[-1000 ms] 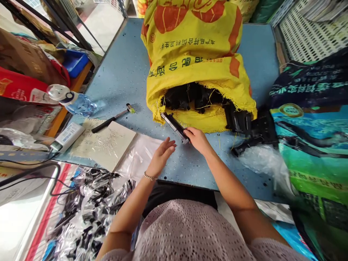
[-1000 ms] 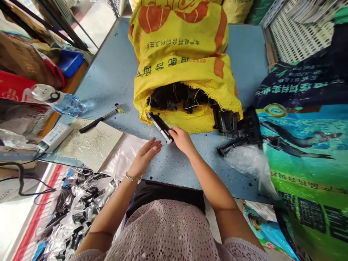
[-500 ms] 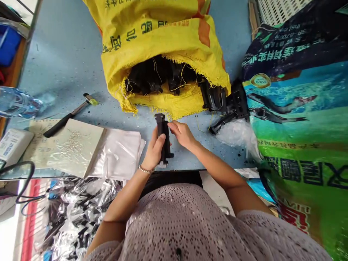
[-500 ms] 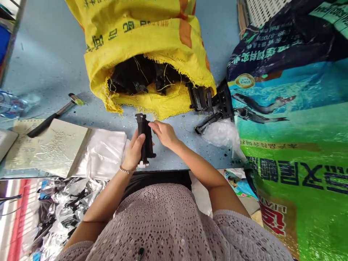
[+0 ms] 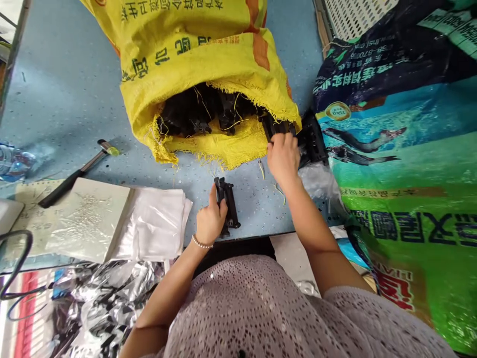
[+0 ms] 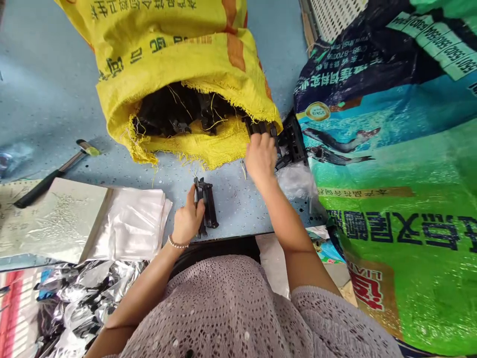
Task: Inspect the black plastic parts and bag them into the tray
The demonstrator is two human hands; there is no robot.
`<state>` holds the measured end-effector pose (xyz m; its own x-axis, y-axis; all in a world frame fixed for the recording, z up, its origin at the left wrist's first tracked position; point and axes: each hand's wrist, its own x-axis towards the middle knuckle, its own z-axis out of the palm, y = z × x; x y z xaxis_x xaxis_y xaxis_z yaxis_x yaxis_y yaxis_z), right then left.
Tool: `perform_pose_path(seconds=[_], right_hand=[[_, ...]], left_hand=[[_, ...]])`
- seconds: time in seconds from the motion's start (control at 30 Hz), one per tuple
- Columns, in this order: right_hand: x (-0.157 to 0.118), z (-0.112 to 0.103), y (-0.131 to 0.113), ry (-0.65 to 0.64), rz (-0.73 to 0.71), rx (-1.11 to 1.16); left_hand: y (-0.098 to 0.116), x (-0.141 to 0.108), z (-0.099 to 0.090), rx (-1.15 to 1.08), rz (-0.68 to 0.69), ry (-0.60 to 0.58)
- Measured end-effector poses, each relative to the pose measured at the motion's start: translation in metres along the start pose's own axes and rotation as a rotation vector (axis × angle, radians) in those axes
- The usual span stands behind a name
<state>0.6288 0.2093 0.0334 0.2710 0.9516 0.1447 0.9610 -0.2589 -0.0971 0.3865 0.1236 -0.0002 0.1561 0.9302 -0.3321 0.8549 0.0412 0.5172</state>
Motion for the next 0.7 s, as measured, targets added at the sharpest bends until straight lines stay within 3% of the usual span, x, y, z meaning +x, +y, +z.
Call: perform_pose_path(seconds=[0.1, 0.2, 0.3, 0.4, 0.47, 0.57, 0.63, 0.7], right_hand=[[0.048, 0.0, 0.017, -0.124, 0.207, -0.093], [0.062, -0.004, 0.022, -0.259, 0.192, -0.045], [0.035, -0.016, 0.01, -0.33, 0.104, 0.132], [-0.024, -0.03, -0.021, -0.215, -0.042, 0.335], [-0.063, -0.037, -0.044, -0.159, -0.259, 0.452], [-0.093, -0.039, -0.065, -0.333, -0.54, 0.745], [-0.091, -0.035, -0.068, -0.364, -0.483, 0.924], [-0.078, -0.028, -0.067, -0.307, -0.362, 1.046]], left_hand=[[0.004, -0.004, 0.002, 0.227, -0.006, 0.044], [-0.002, -0.003, -0.005, 0.085, 0.097, 0.15], [-0.008, 0.003, -0.017, -0.294, 0.245, 0.21], [-0.002, 0.011, -0.026, -0.809, 0.287, 0.118], [0.005, 0.017, -0.031, -1.059, 0.222, 0.093], [0.009, 0.019, -0.038, -1.172, 0.064, 0.093], [0.006, 0.016, -0.044, -1.266, -0.013, -0.023], [0.001, 0.012, -0.049, -1.401, -0.062, -0.184]])
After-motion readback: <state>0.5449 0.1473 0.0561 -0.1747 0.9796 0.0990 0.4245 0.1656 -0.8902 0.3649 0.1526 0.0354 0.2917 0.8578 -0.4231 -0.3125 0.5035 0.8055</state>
